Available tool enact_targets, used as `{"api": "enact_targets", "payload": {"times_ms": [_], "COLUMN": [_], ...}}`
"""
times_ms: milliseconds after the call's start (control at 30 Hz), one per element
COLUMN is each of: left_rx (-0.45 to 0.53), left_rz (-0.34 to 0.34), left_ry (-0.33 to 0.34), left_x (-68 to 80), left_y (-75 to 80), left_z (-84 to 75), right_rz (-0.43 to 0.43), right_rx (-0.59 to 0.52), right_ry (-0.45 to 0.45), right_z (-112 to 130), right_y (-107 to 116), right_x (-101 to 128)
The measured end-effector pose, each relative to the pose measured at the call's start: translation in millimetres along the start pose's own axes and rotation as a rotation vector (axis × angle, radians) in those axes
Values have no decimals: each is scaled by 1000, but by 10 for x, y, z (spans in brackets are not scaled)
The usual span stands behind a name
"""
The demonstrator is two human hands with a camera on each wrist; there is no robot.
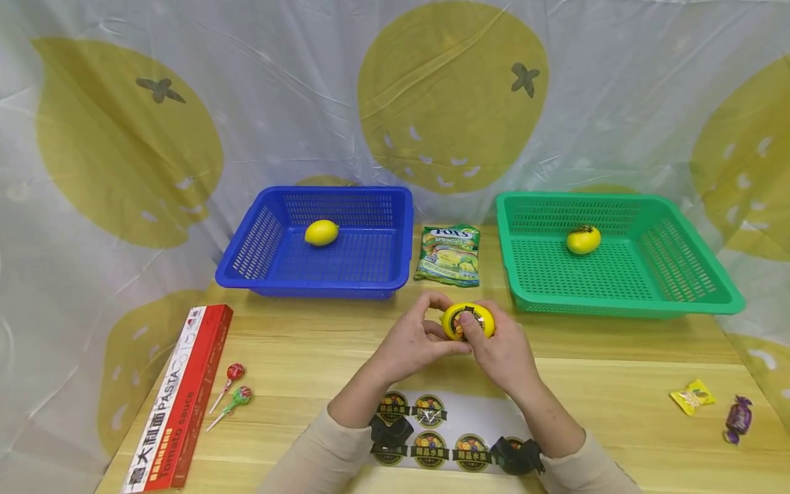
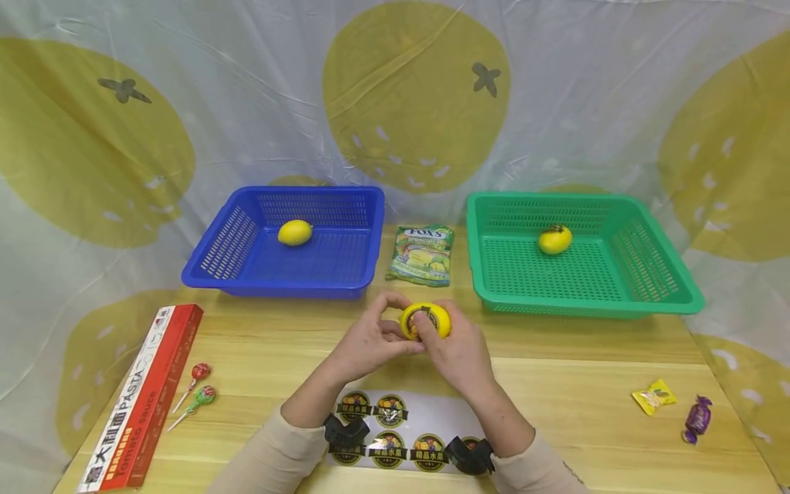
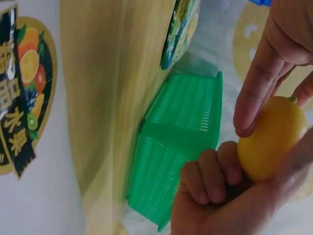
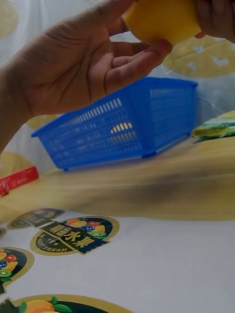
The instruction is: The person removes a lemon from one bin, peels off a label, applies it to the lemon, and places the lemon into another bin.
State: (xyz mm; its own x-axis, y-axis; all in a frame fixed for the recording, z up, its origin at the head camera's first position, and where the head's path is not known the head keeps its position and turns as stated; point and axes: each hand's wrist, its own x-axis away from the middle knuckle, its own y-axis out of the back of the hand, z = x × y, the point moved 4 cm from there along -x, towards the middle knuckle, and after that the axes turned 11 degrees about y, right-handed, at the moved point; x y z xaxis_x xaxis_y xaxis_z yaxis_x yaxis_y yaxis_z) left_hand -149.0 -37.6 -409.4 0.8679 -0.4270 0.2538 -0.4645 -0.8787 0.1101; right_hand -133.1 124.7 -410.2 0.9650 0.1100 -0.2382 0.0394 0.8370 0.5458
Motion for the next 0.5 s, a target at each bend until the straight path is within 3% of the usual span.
{"api": "enact_targets", "payload": {"times_ms": [233,500], "left_rx": [-11,-18], "left_rz": [-21,-17], "left_ry": [3,-12], "left_x": [-6,-6], "left_y": [32,25], "left_z": [3,-5], "right_rz": [-17,-66], "right_rx": [130,144], "right_ry": [116,168], "right_z": [-3,3], "right_y": [10,43], "right_x": [7,18]}}
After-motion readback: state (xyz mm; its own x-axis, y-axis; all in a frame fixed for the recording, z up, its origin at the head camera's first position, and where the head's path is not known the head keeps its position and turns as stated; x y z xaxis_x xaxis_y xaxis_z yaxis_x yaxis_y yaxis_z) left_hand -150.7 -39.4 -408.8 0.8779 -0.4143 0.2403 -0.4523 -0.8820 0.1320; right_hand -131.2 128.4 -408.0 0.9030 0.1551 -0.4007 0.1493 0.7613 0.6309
